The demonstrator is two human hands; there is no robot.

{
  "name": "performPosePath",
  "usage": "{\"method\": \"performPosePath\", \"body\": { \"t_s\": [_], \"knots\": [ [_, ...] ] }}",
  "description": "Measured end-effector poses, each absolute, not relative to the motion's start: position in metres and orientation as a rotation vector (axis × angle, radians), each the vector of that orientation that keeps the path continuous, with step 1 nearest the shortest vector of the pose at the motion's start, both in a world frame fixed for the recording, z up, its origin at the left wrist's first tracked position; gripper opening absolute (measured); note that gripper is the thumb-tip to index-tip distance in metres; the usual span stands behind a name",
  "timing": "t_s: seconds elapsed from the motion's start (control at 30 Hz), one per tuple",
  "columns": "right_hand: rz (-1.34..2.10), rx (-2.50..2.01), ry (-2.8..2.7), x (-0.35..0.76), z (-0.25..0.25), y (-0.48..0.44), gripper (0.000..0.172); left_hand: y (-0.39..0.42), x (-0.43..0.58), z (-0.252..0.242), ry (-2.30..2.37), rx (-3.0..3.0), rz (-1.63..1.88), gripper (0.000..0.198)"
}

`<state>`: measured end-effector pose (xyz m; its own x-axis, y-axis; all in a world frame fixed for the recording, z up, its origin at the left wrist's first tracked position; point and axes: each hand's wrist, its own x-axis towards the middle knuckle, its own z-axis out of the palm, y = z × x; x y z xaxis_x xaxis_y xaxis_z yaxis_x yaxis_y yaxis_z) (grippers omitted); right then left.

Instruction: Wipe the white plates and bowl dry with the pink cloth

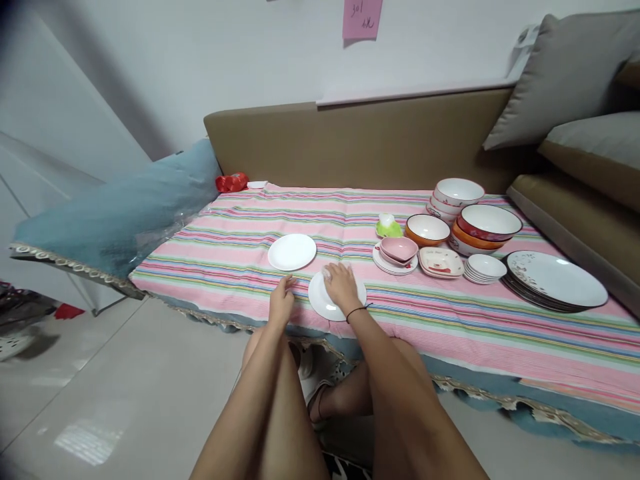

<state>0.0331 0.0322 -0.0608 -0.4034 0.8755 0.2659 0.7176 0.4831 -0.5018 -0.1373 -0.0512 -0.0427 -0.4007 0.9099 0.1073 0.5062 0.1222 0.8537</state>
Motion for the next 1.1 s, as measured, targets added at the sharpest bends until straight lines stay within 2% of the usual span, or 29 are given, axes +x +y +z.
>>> {"method": "performPosePath", "body": {
  "t_s": [0.1, 0.27, 0.33, 0.53, 0.7, 0.9, 1.1],
  "knots": [
    [0.438, -1.362, -2.182, 0.063, -0.065, 0.039, 0.045, -0.053, -0.131, -0.043, 1.886, 1.522, 1.037, 0.049],
    [0.515, -1.34, -2.05, 0.099, -0.088, 0.011, 0.049, -0.052, -0.109, -0.046, 1.811, 1.913, 0.666, 0.085],
    [0.498, -1.373, -1.994, 0.101, -0.098, -0.009, 0.051, -0.051, -0.101, -0.049, 1.872, 1.921, 0.605, 0.091],
    [0.322, -1.481, -1.927, 0.083, -0.11, -0.046, 0.054, -0.051, -0.099, -0.057, 1.856, 1.889, 0.596, 0.096],
    [0.326, -1.591, -1.933, 0.069, -0.096, -0.006, 0.054, -0.051, -0.099, -0.056, 1.831, 1.828, 0.564, 0.096],
    [0.399, -1.322, -2.205, 0.048, -0.077, 0.044, 0.048, -0.046, -0.097, -0.057, 1.868, 1.842, 0.546, 0.097],
    [0.379, -1.137, -2.356, 0.025, -0.072, 0.033, 0.042, -0.047, -0.095, -0.067, 2.022, 1.763, 0.716, 0.111]
  ]
}}
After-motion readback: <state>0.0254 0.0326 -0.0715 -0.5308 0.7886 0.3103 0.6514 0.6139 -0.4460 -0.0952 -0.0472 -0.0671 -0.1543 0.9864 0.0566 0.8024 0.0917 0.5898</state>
